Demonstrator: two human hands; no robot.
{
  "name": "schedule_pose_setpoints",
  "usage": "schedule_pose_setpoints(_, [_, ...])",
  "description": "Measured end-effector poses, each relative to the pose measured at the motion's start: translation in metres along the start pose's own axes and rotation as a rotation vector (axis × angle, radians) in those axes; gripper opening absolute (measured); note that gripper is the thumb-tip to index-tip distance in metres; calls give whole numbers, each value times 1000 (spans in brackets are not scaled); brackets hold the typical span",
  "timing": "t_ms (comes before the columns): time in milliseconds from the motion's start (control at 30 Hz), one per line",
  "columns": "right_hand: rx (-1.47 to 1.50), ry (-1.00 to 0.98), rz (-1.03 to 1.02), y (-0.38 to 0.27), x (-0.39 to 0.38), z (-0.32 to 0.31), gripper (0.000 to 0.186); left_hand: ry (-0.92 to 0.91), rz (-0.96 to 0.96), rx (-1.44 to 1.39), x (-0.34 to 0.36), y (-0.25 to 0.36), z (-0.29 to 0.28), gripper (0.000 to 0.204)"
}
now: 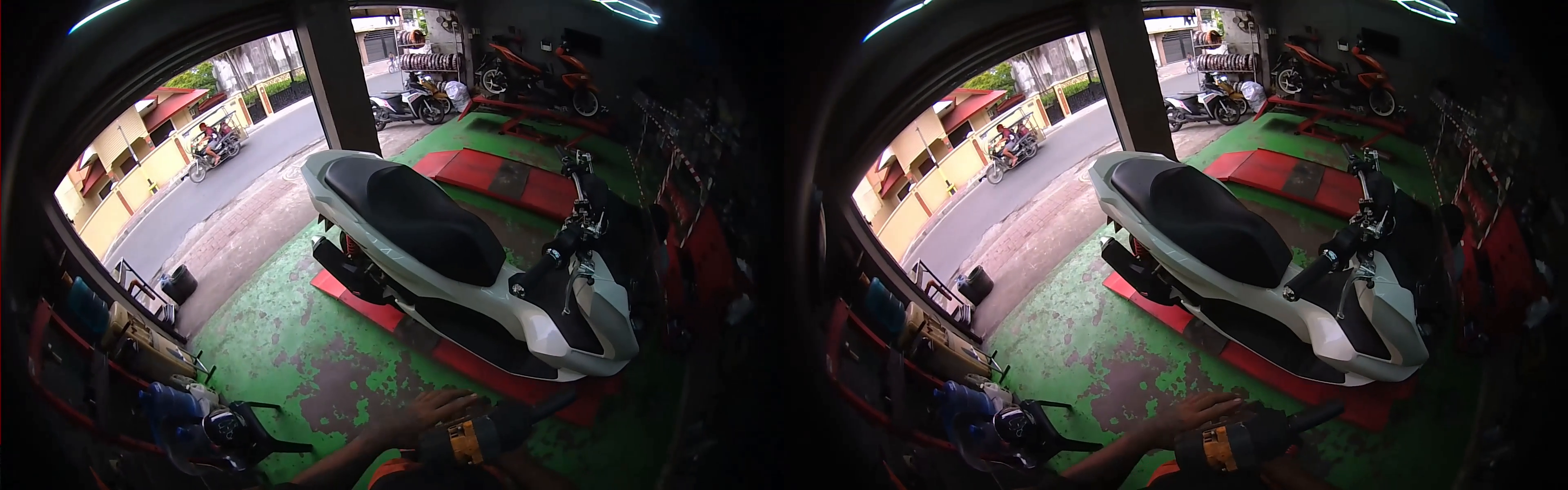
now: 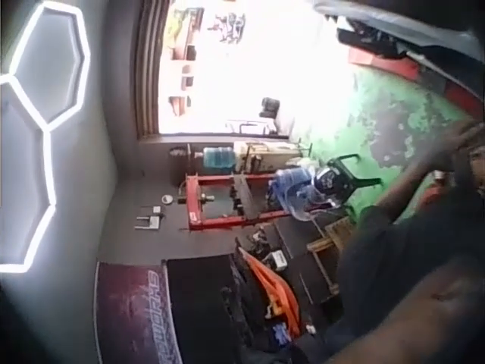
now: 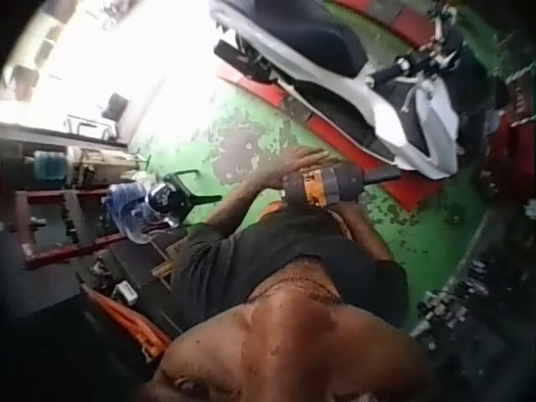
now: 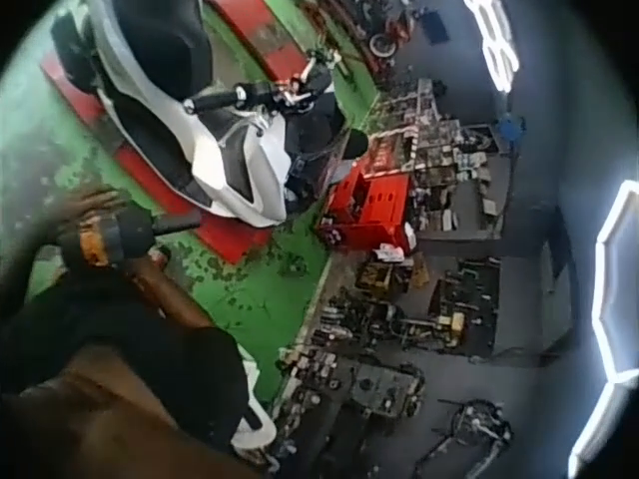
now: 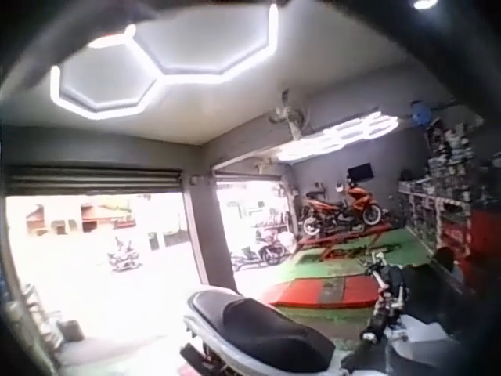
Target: Repairing and maintaining the front fork and wheel assembly of a motorcycle in a service bay.
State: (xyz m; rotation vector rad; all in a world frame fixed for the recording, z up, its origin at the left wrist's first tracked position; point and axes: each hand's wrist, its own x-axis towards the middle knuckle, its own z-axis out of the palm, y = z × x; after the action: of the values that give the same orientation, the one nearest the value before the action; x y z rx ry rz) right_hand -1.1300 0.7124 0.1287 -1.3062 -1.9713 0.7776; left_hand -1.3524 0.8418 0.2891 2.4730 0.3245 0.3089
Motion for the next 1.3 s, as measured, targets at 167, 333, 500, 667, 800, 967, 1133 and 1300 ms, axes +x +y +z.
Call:
schedule_pose_setpoints(167, [-218,63,110,-55,-7,29,41,-8,-289,-437,-62,-16,-53,85])
schedule_pose_setpoints(333, [-78,129,222,-66,-30,73,41,-381,-135,-240,-58,-7,-32,84])
schedule_pose_setpoints(500, [813,510,382,-106,-12,93,37,-725,-74,-362,-43,15,-15,102])
schedule_pose_setpoints(667, [186,393,369,-67,-54,131,29,-427,-370,-168,-29,15,70,110])
schedule_pose_setpoints(800, [-138,465,595,24,-76,219,48,-345,-311,-135,-39,-54,161,100])
schedule_pose_setpoints(967, [-203,593,987,79,-145,260,57,-311,-579,-141,-70,-165,274,96])
schedule_pose_setpoints(1133, [134,513,1492,93,-293,349,54,-91,-703,-361,-142,-326,383,93])
schedule_pose_setpoints(1300, [16,492,1851,87,-414,395,48,-65,-1062,-484,-181,-412,427,103])
